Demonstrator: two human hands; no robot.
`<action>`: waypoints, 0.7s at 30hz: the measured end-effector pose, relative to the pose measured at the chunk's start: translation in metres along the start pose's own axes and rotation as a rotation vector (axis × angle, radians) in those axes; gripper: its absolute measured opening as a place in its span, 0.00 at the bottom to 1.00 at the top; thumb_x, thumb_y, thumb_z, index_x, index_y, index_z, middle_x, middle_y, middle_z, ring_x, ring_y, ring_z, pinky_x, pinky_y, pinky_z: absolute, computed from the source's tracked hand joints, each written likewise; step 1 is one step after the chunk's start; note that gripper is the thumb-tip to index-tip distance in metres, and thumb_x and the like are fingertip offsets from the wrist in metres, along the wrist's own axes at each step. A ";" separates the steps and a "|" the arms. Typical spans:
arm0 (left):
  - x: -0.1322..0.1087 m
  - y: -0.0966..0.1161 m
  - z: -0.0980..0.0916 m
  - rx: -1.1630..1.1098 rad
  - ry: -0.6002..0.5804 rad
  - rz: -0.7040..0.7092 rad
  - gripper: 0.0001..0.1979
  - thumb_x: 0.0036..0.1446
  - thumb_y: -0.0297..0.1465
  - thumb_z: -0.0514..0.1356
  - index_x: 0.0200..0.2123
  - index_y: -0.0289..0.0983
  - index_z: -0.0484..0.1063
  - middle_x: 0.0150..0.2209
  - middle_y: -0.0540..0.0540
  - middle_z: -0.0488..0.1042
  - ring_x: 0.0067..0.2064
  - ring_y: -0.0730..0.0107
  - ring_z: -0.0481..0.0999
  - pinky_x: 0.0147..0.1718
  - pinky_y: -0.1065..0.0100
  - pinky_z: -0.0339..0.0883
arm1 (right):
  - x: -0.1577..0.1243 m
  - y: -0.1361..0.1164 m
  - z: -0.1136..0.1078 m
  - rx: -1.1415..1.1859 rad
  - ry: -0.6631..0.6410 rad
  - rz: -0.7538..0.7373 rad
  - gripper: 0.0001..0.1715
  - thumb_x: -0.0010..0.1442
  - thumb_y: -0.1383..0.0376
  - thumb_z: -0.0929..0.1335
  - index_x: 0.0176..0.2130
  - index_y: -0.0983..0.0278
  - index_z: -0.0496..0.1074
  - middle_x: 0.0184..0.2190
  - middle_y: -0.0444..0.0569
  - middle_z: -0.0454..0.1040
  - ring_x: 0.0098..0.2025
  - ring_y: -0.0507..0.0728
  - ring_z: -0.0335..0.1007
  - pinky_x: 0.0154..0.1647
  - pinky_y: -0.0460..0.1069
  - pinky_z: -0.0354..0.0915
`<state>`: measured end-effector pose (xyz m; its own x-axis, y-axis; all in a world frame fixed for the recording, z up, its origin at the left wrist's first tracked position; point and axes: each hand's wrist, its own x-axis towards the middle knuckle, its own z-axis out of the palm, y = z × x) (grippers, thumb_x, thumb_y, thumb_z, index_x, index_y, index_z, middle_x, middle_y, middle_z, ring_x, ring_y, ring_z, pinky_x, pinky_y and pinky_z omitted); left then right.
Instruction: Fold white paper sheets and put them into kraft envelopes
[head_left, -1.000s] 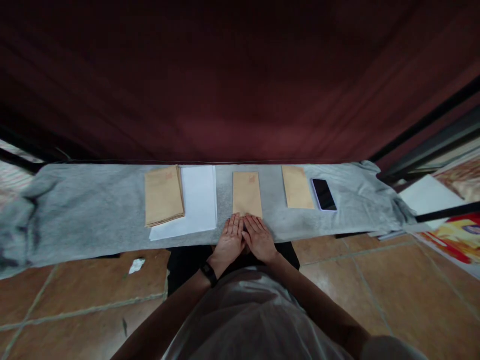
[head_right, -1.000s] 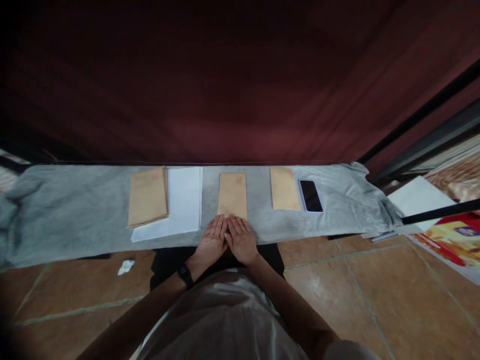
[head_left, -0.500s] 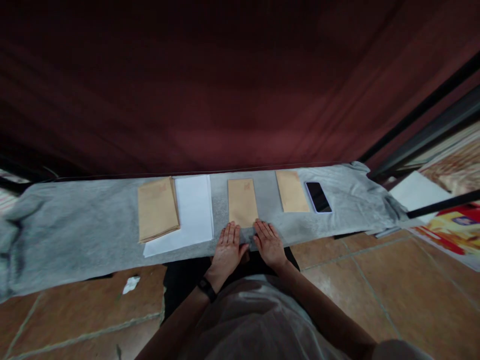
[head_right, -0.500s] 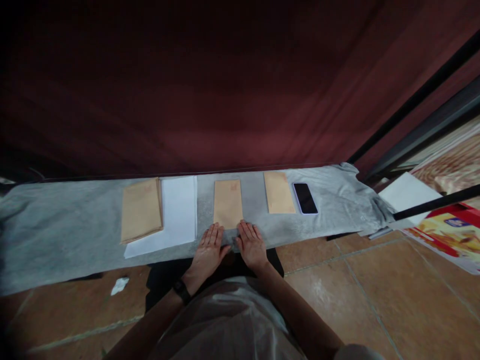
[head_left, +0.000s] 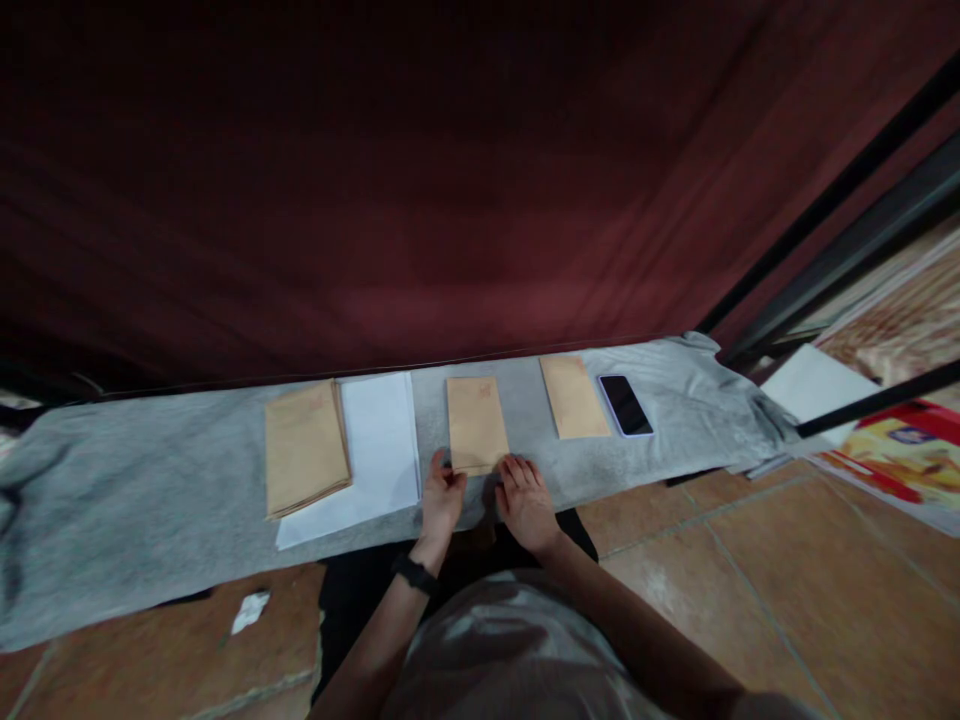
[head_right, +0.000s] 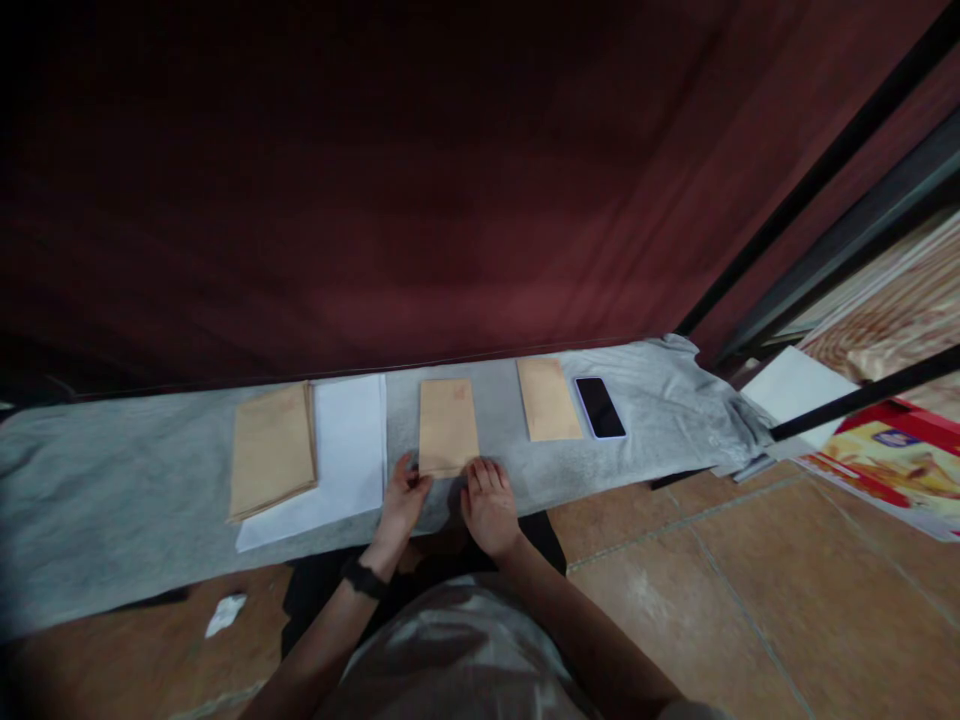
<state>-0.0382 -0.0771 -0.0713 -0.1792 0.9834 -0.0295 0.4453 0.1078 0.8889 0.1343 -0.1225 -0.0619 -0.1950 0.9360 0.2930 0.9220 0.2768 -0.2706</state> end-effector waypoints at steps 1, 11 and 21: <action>0.000 0.003 0.000 -0.040 -0.002 -0.032 0.26 0.54 0.28 0.58 0.57 0.33 0.65 0.35 0.45 0.78 0.35 0.62 0.79 0.41 0.57 0.74 | 0.001 -0.002 -0.001 -0.010 0.001 0.011 0.25 0.67 0.65 0.63 0.61 0.68 0.67 0.59 0.59 0.71 0.61 0.65 0.63 0.65 0.61 0.57; -0.012 0.055 0.006 -0.175 -0.109 0.083 0.09 0.54 0.28 0.55 0.39 0.38 0.72 0.32 0.49 0.76 0.35 0.66 0.77 0.39 0.64 0.72 | 0.025 -0.005 -0.012 -0.059 -0.048 0.094 0.23 0.69 0.67 0.60 0.61 0.66 0.67 0.45 0.59 0.75 0.45 0.64 0.71 0.48 0.57 0.67; -0.020 0.050 0.012 -0.372 -0.162 -0.094 0.17 0.60 0.37 0.57 0.49 0.36 0.72 0.48 0.39 0.78 0.48 0.60 0.79 0.45 0.60 0.74 | 0.043 0.011 -0.019 1.164 0.068 0.566 0.21 0.63 0.49 0.67 0.35 0.63 0.76 0.33 0.52 0.78 0.33 0.59 0.74 0.38 0.54 0.73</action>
<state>-0.0013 -0.0895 -0.0317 -0.0497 0.9853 -0.1633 0.0807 0.1669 0.9827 0.1420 -0.0835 -0.0344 0.1729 0.9811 -0.0871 0.0323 -0.0941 -0.9950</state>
